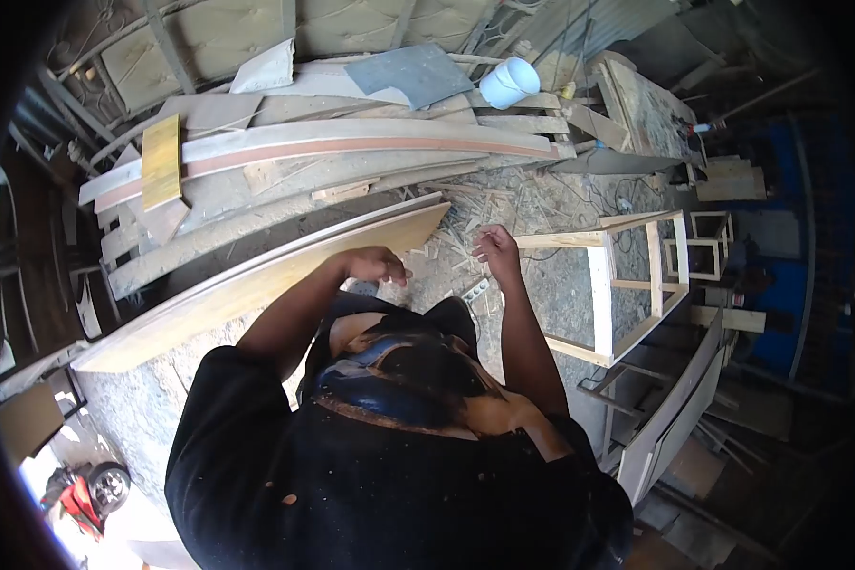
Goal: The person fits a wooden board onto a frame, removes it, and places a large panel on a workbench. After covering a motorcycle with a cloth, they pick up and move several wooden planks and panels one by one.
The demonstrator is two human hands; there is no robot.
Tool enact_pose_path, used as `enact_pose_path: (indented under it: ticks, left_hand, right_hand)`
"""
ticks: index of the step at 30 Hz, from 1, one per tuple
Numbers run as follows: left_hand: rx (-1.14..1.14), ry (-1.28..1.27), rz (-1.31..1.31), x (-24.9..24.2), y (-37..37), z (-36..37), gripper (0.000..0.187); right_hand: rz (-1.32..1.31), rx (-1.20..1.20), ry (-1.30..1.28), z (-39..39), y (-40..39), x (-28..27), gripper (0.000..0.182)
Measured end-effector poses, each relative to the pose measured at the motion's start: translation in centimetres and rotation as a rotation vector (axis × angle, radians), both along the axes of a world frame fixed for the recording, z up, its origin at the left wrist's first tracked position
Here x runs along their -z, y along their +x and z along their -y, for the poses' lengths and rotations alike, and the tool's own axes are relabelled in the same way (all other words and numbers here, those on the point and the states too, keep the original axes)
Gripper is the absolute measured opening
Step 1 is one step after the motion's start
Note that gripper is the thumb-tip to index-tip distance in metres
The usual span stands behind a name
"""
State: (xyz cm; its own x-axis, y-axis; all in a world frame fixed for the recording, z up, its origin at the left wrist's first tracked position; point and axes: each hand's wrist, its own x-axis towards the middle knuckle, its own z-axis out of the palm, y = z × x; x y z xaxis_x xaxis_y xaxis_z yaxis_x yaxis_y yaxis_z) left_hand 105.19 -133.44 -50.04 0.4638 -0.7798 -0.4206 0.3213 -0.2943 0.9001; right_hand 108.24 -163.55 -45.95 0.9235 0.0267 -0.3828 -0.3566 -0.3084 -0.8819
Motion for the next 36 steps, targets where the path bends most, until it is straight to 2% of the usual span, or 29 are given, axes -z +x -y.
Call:
enact_pose_path:
  ticks: [1,4,8,10,12,14,16,18,20,22,24,26,28,29,34,36]
  left_hand:
    - [-0.120,0.014,0.073,0.2,-0.3,-1.1,0.038]
    - [-0.651,0.135,-0.023,2.4,-4.0,-4.7,0.041]
    - [-1.161,0.287,-0.144,7.1,-14.2,-4.5,0.044]
    - [-1.479,0.349,-0.257,9.1,-19.0,-1.0,0.043]
    - [-1.696,0.378,-0.412,11.4,-22.9,5.2,0.042]
    - [-1.868,0.214,-0.547,11.6,-23.9,13.1,0.040]
    - [-1.682,0.230,-0.656,10.3,-23.4,19.3,0.034]
    - [-1.631,0.187,-0.714,9.7,-23.4,24.1,0.032]
    - [-1.719,0.080,-0.761,10.4,-25.0,27.9,0.031]
    - [-1.670,0.134,-0.841,7.8,-24.8,28.4,0.030]
    - [-1.713,0.125,-0.890,9.4,-27.4,29.7,0.030]
    - [-1.741,0.186,-0.933,9.1,-28.7,29.3,0.032]
    - [-1.857,0.231,-0.987,9.9,-30.2,29.1,0.034]
    - [-1.850,0.263,-0.991,10.2,-30.5,28.9,0.036]
    - [-1.812,0.245,-0.934,13.8,-29.2,27.5,0.033]
    - [-1.737,0.153,-0.908,16.6,-27.8,27.0,0.031]
  right_hand:
    - [-0.058,-0.127,-0.058,0.0,1.3,2.8,0.016]
    - [-0.221,-0.605,-0.320,0.9,4.5,10.4,0.017]
    - [-0.284,-0.966,-0.245,1.7,9.5,17.2,0.015]
    - [-0.263,-1.113,-0.282,1.6,12.8,18.6,0.018]
    - [0.051,-1.233,-0.512,2.7,15.4,19.5,0.019]
    - [-0.001,-1.264,-0.507,3.5,17.4,20.4,0.021]
    - [-0.042,-1.287,-0.507,3.5,18.8,21.8,0.023]
    - [0.015,-1.330,-0.537,3.5,19.8,24.6,0.026]
    - [0.154,-1.391,-0.559,3.3,21.0,30.5,0.030]
    - [0.324,-1.449,-0.602,1.9,21.3,33.6,0.035]
    - [0.330,-1.512,-0.804,0.2,20.9,34.0,0.044]
    - [0.375,-1.522,-0.917,-0.1,20.6,36.9,0.053]
    - [0.568,-1.519,-0.945,1.0,20.0,39.7,0.060]
    - [0.573,-1.500,-1.006,1.2,19.3,39.8,0.064]
    - [0.485,-1.449,-1.145,0.4,17.5,40.1,0.057]
    - [0.429,-1.554,-1.118,0.7,17.2,40.4,0.052]
